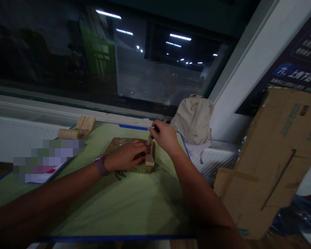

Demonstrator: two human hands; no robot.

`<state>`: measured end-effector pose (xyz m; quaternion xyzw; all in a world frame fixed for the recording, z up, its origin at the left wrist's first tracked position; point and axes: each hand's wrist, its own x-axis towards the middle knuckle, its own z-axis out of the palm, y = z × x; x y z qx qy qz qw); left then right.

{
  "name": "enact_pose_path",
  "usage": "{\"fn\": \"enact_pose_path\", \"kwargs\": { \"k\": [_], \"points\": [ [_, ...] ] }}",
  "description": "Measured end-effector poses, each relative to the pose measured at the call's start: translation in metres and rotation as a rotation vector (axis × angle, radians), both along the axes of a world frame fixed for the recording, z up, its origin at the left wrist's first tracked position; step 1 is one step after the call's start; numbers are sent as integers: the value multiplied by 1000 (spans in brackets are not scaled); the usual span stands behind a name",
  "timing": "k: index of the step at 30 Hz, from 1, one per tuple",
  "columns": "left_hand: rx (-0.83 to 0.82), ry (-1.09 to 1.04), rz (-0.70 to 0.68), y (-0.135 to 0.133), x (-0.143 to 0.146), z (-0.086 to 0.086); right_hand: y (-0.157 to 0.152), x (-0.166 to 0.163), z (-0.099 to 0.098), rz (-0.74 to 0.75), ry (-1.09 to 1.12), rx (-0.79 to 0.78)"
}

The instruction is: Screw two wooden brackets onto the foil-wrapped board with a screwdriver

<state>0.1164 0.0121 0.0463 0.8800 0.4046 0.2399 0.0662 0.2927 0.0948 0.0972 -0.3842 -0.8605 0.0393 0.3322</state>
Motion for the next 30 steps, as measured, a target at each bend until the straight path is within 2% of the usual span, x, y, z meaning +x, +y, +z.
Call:
{"fn": "enact_pose_path", "kwargs": {
  "k": [7, 13, 16, 22, 30],
  "points": [
    [17, -10, -12, 2, 0, -3, 13, -3, -13, 69, 62, 79],
    [13, -11, -22, 1, 0, -1, 20, 0, -17, 70, 157, -84],
    [6, -21, -18, 0, 0, -1, 20, 2, -16, 31, 150, -81],
    [8, -18, -9, 0, 0, -2, 22, 17, -2, -21, 5, -73],
    [5, -7, -17, 1, 0, -1, 9, 46, 27, 93, -159, -299]
  ]
}}
